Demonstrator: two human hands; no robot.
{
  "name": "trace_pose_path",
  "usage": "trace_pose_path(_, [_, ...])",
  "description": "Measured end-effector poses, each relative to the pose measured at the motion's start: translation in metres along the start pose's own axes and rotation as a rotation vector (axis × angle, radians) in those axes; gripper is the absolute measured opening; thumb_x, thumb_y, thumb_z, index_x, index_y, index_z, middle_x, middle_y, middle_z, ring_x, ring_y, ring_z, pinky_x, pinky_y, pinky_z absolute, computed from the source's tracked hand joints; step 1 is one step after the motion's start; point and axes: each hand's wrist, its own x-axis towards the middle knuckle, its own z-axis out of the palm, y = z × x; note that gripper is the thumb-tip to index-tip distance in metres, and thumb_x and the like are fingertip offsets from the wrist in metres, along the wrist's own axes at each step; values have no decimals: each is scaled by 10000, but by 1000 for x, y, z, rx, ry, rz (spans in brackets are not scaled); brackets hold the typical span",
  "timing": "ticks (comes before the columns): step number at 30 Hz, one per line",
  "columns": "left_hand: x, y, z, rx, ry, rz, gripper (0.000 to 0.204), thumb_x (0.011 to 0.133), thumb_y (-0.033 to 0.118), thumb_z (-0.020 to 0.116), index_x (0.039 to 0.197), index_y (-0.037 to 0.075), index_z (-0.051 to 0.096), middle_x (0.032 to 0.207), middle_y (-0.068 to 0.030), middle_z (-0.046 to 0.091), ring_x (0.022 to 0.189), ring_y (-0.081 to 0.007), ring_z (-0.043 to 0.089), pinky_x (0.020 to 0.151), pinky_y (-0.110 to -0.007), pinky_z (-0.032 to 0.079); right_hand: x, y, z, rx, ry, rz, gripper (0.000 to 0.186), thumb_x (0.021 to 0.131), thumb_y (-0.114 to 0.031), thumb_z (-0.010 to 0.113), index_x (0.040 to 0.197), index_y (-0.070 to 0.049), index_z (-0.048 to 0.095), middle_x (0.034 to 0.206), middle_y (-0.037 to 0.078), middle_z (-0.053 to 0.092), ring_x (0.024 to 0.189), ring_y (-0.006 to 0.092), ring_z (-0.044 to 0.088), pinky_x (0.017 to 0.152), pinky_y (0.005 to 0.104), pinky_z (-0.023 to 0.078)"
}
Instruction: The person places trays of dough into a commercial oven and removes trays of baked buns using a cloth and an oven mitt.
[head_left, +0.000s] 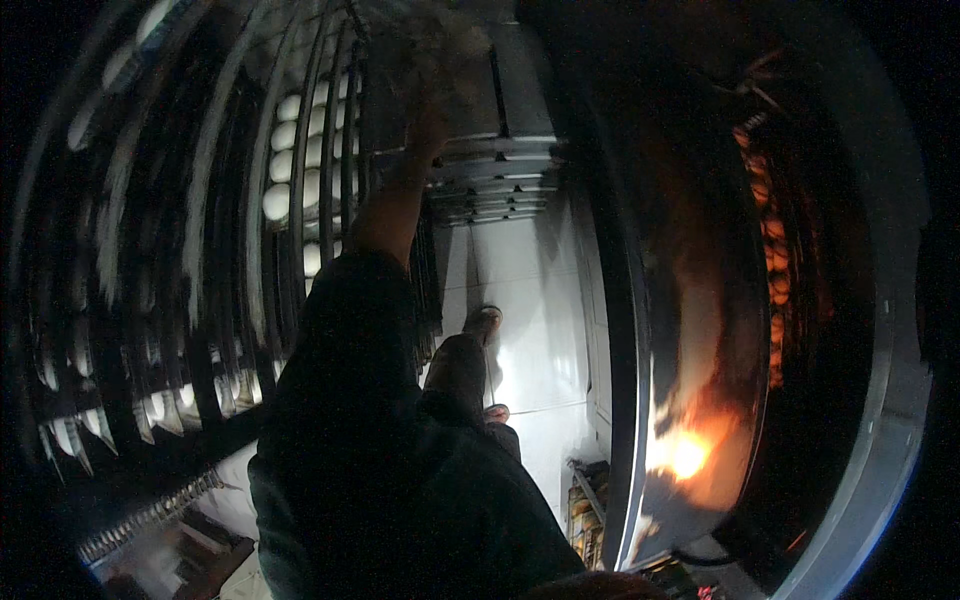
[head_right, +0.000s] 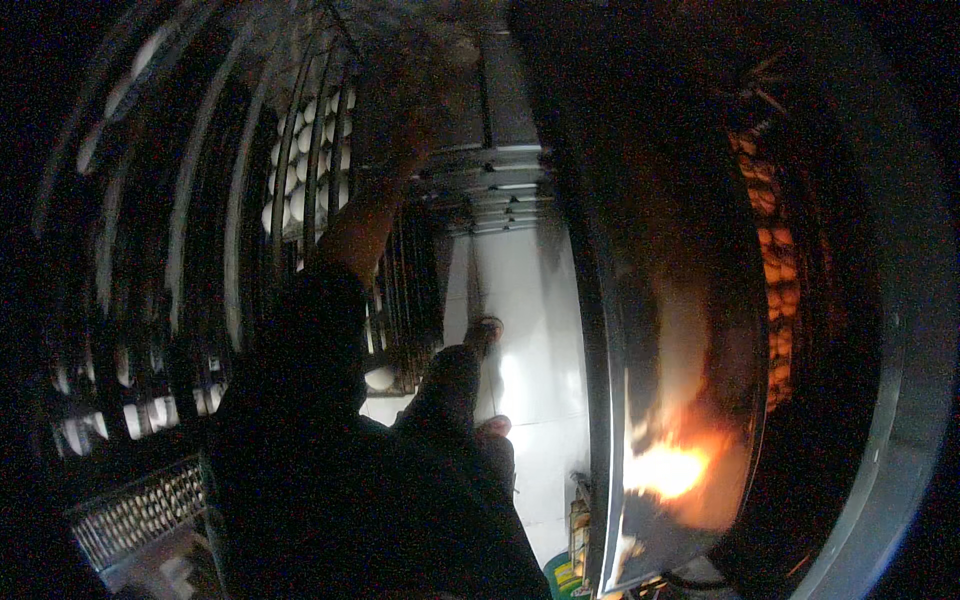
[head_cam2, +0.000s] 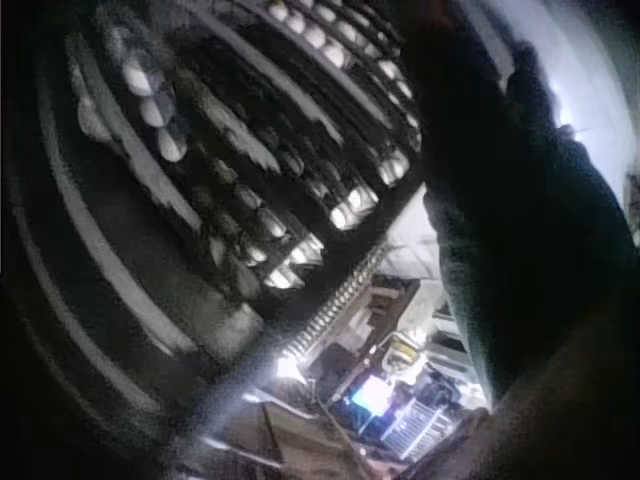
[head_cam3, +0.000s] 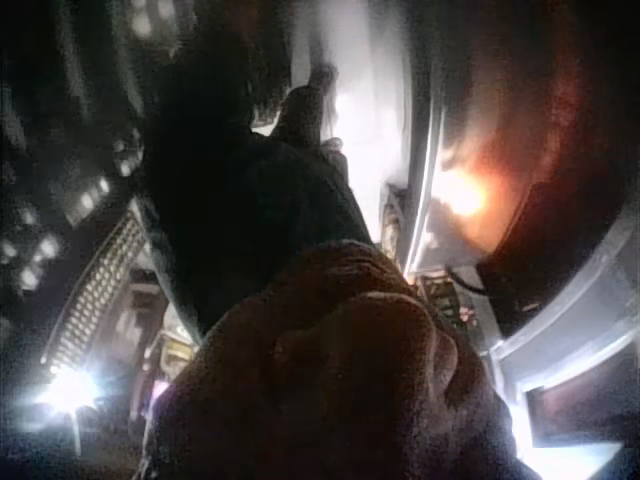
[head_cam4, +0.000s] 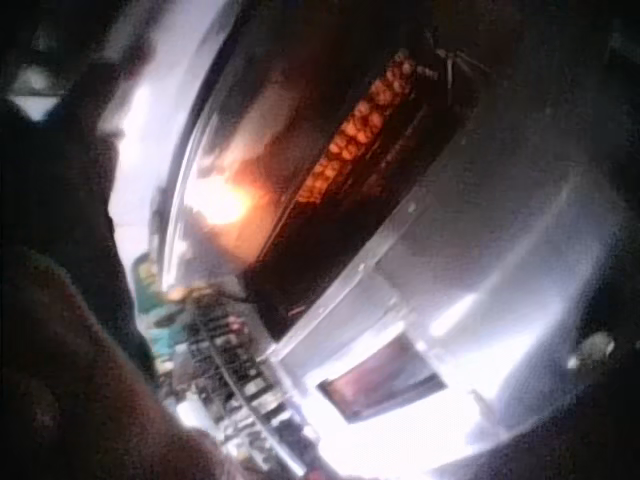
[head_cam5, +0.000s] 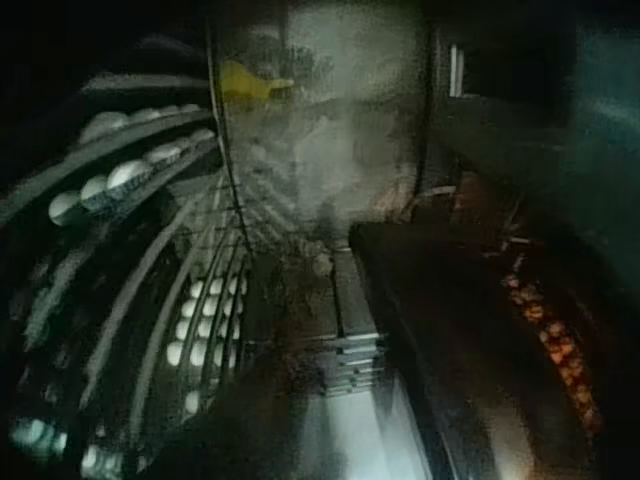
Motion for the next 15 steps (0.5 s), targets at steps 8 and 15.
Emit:
trace_pose_path(8, [-69,-1,-52,450,217,-56,441,879,138,586,1305,42,522,1380,-171,456,1164,-330,526,921,-452,467,159,-39,-45,-589,-419,-338,318,855,-338,587,906,-30,642,845,165,645,770,285,636,680,409,510])
trace_pose_path(15, [-238,17,-74,337,14,-417,427,873,188,597,1263,21,548,1335,-188,494,1173,-327,525,947,-431,445,336,-166,52,-957,-859,-674,235,845,-301,588,906,-83,649,909,169,675,830,318,659,727,433,515])
